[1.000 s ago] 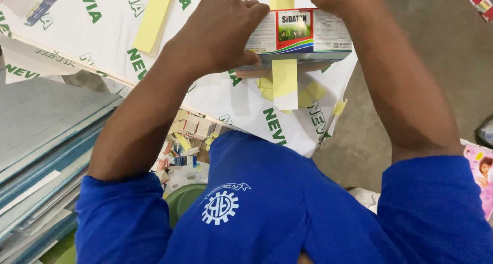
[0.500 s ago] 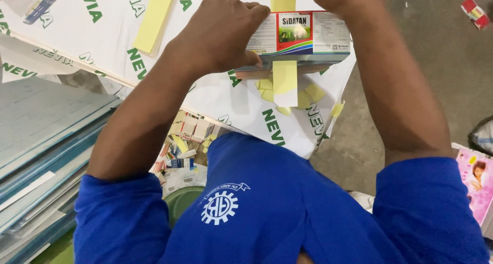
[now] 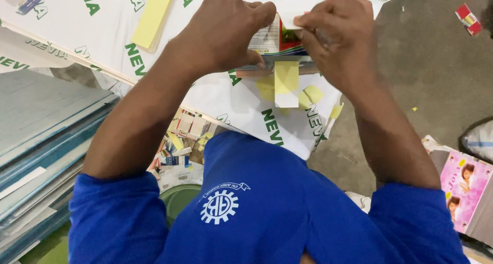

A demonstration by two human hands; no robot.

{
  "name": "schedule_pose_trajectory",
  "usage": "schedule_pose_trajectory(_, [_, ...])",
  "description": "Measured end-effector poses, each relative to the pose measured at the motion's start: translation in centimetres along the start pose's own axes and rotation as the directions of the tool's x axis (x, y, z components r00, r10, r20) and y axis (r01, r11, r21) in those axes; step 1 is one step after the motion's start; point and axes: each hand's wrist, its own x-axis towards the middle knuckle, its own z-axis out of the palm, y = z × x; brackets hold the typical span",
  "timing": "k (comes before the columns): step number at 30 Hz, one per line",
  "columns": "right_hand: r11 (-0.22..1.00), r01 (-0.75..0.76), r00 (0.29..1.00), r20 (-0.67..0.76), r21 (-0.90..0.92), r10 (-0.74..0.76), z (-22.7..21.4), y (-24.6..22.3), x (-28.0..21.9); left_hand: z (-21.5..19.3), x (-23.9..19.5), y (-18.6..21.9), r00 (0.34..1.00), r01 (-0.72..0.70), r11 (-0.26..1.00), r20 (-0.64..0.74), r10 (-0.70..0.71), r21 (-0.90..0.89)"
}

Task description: Manually applying adhesive strips and assembling product boxes in a print shop.

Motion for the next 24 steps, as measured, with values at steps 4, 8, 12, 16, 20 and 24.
schedule_pose_trajectory(4, [0.981, 0.109, 0.994, -0.009, -0.160, -0.112, 0.8, -0.7, -1.7, 0.2, -0.3, -0.2, 0.998, -0.044, 0.999, -0.049, 0.045, 0.022])
schedule_pose_trajectory(8, [0.976, 0.109, 0.992, -0.036, -0.186, -0.117, 1.0, -1.8, -1.9, 0.5, -0.4, -0.2, 0.996, -0.044, 0.999, -0.080, 0.045, 0.018])
schedule_pose_trajectory(12, [0.983, 0.074, 0.994, -0.065, -0.168, -0.086, 1.8, -1.7, -2.2, 0.2, -0.5, -0.3, 0.992, -0.065, 0.997, -0.107, 0.061, -0.035])
schedule_pose_trajectory(16, [0.970, 0.153, 0.981, -0.091, -0.191, -0.173, 2.2, -1.1, -2.1, -0.1, -0.4, -0.2, 0.994, -0.060, 0.996, -0.094, 0.054, -0.066])
schedule_pose_trajectory(20, [0.971, 0.177, 0.974, -0.114, -0.161, -0.196, 2.2, -1.2, -1.9, 0.2, -0.7, -0.1, 0.993, -0.055, 0.997, -0.104, 0.050, -0.046])
schedule_pose_trajectory(24, [0.976, 0.156, 0.985, -0.057, -0.150, -0.166, 1.6, -1.6, -1.9, 0.2, -0.7, -0.4, 0.992, -0.053, 0.997, -0.113, 0.046, -0.057])
